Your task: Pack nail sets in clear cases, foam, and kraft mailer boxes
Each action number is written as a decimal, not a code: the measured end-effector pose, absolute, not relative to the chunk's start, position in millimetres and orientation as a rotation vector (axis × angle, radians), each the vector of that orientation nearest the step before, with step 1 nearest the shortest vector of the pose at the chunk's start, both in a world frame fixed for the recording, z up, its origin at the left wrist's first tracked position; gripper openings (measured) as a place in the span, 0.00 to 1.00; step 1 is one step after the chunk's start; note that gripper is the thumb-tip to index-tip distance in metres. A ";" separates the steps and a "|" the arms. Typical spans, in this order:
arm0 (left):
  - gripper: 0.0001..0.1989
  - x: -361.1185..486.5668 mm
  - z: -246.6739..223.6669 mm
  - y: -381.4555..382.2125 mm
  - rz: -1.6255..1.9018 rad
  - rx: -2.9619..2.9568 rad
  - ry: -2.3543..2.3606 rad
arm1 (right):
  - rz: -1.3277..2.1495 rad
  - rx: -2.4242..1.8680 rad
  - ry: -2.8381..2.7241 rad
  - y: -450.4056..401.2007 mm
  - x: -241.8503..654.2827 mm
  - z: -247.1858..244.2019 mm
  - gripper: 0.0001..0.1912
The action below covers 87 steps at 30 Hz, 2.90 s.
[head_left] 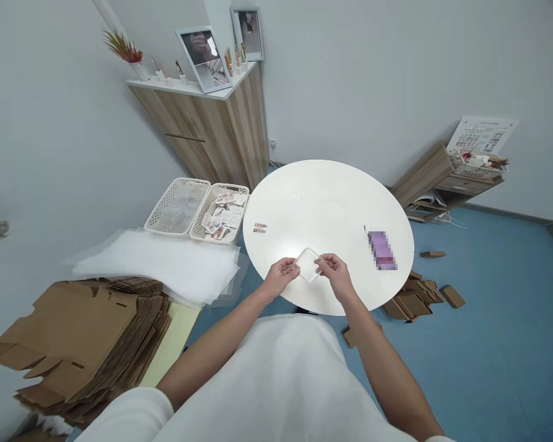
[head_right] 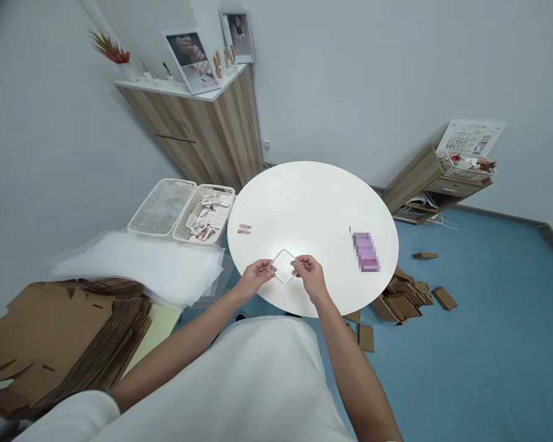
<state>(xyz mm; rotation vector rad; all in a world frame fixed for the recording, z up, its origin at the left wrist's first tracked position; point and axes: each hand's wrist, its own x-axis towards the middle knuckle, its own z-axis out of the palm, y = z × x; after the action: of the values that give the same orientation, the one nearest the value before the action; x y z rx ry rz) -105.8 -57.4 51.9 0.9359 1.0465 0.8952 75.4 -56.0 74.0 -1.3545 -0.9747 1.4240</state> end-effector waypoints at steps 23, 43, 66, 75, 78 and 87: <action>0.22 -34.7 48.2 -22.5 0.906 0.945 1.239 | 1.187 -1.342 -1.627 -52.4 169.4 50.2 0.31; 0.46 -44.0 52.9 -29.2 0.711 1.296 1.105 | 1.035 -1.278 -1.926 -44.4 174.6 54.3 0.27; 0.36 -36.9 45.6 -36.8 0.680 1.405 1.025 | 1.020 -1.271 -1.830 -58.0 176.9 42.9 0.27; 0.39 -34.1 35.4 -43.3 0.630 1.449 1.013 | 0.955 -1.262 -1.907 -60.0 184.5 36.6 0.26; 0.39 -33.4 34.6 -43.3 0.635 1.460 1.016 | 0.934 -1.238 -1.926 -57.0 186.2 37.6 0.26; 0.39 -33.8 36.3 -43.6 0.643 1.434 1.023 | 0.923 -1.189 -1.946 -50.4 187.2 38.9 0.25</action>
<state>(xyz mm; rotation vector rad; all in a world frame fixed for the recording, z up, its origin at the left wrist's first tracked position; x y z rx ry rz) -33.8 -43.6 36.3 1.4340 1.0231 0.6433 187.2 -50.4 38.9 -1.1886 -1.9460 0.9231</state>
